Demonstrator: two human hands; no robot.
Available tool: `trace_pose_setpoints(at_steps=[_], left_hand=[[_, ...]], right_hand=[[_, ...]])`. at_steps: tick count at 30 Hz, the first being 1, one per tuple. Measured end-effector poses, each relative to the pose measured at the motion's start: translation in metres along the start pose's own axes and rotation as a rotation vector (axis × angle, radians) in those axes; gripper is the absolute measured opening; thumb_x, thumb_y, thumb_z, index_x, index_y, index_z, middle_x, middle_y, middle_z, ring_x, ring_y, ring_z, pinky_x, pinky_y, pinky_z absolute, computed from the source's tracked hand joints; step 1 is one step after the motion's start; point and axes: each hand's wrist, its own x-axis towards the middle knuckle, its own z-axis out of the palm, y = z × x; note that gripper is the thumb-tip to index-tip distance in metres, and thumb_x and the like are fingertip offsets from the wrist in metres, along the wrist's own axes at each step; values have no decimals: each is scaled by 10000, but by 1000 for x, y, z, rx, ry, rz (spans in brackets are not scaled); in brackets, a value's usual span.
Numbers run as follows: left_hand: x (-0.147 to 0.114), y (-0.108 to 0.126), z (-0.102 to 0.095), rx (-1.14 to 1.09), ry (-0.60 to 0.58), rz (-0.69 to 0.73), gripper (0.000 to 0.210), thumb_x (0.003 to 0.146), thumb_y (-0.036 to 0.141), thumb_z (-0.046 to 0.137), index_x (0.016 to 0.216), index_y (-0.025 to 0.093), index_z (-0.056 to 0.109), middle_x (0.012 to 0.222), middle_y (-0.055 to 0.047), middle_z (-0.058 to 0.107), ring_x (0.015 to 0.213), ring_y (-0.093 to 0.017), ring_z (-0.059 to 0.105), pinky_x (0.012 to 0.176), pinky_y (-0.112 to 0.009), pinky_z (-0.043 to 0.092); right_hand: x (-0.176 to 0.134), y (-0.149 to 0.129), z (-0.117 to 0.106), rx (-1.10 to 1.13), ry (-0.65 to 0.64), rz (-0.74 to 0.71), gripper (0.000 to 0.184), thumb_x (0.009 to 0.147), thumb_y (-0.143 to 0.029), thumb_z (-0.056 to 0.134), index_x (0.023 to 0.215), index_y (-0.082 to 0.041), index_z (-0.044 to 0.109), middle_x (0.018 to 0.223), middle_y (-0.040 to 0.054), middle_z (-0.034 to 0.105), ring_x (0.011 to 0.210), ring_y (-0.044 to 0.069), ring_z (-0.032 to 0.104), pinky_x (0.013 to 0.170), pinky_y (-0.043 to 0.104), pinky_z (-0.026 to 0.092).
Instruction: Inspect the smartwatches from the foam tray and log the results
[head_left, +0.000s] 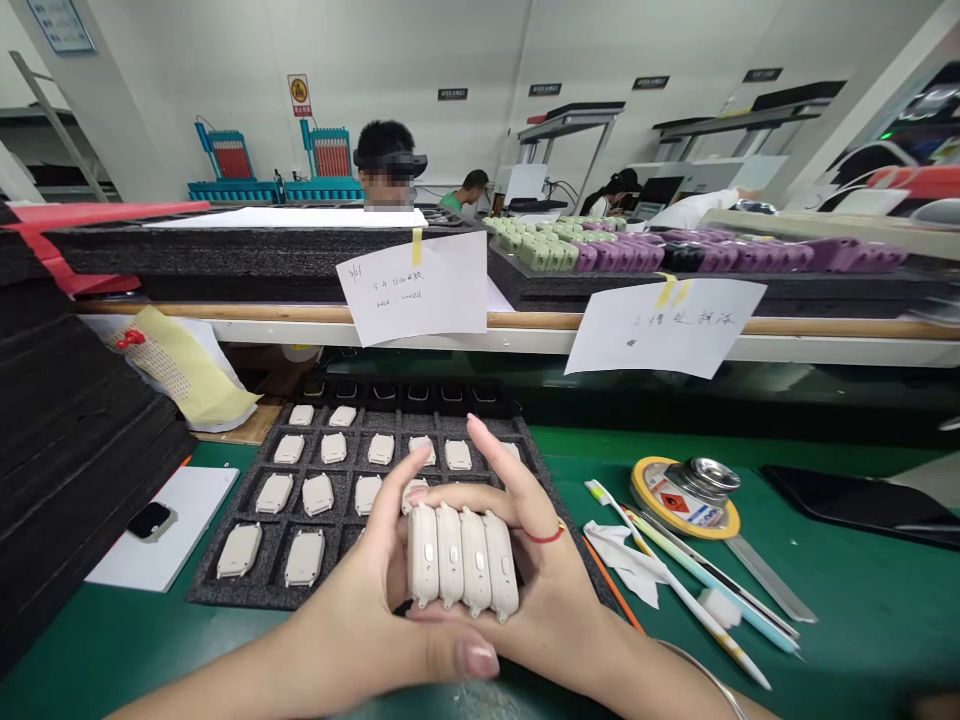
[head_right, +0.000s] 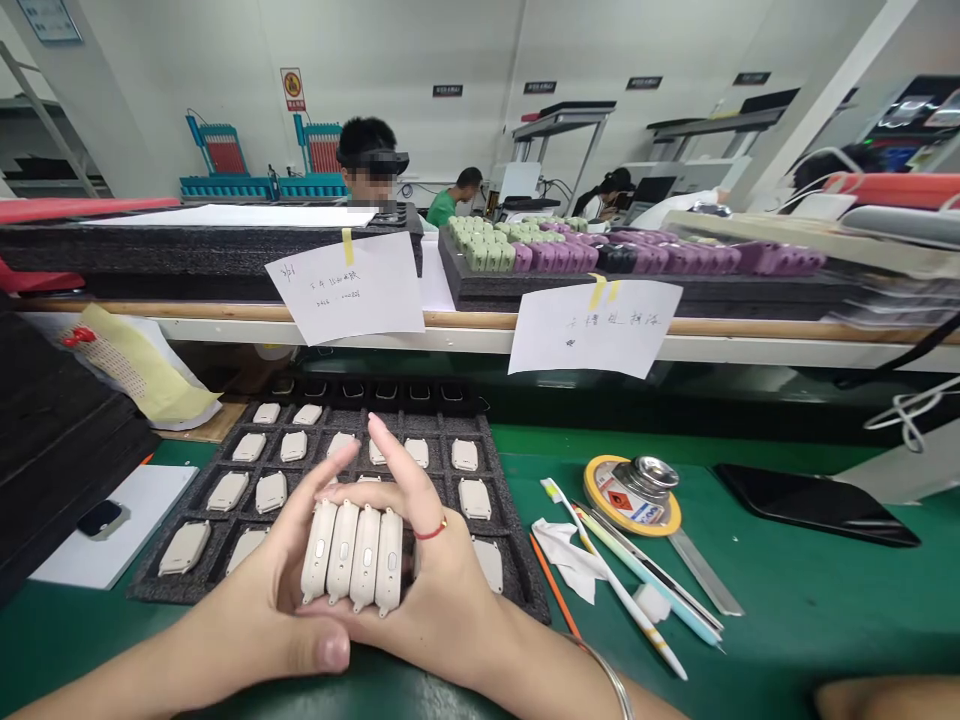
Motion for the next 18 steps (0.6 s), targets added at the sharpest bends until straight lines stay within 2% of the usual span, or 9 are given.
trace_pose_setpoints(at_steps=[2, 4, 9, 12, 15, 18], left_hand=[[4, 2, 1, -112, -18, -42, 831, 700, 355, 857, 1399, 240, 423, 1214, -116, 639, 1150, -273, 616, 973, -402, 486], [6, 2, 1, -132, -26, -61, 593, 688, 343, 865, 1189, 178, 593, 1114, -103, 673, 1095, -256, 632, 947, -373, 492], [4, -1, -2, -193, -48, -17, 527, 727, 248, 842, 1186, 222, 584, 1162, -72, 662, 1131, -218, 609, 952, -341, 472], [2, 3, -5, -220, -107, -12, 495, 754, 255, 815, 1192, 217, 585, 1126, -60, 656, 1131, -204, 593, 954, -319, 452], [2, 7, -8, -231, -120, -34, 416, 764, 350, 790, 1110, 186, 630, 989, -37, 638, 952, -160, 592, 820, -254, 456], [3, 6, -10, -182, -56, -55, 343, 799, 398, 746, 1037, 172, 645, 877, -6, 594, 775, -111, 530, 691, -214, 417]], right_hand=[[1, -1, -2, -75, -13, -75, 1073, 754, -311, 842, 1565, -340, 139, 1189, 46, 704, 1069, 229, 702, 1021, 374, 536], [2, -1, -3, -152, -27, -139, 1029, 794, -366, 802, 1572, -301, 132, 1189, 74, 700, 1128, 261, 679, 1063, 422, 511], [3, 1, -2, -220, -38, -207, 984, 812, -408, 776, 1566, -321, 150, 1204, 76, 683, 1141, 262, 673, 1059, 419, 516], [2, 0, -3, -181, -36, -197, 1035, 781, -353, 811, 1569, -320, 140, 1203, 50, 688, 1164, 247, 658, 1070, 388, 506], [2, -2, -4, -166, -52, -167, 1074, 761, -236, 823, 1572, -316, 123, 1203, 42, 694, 1139, 231, 673, 1069, 368, 507], [3, -3, -4, -159, -68, -145, 1094, 753, -214, 834, 1573, -310, 117, 1216, 55, 693, 1129, 227, 678, 1055, 370, 515]])
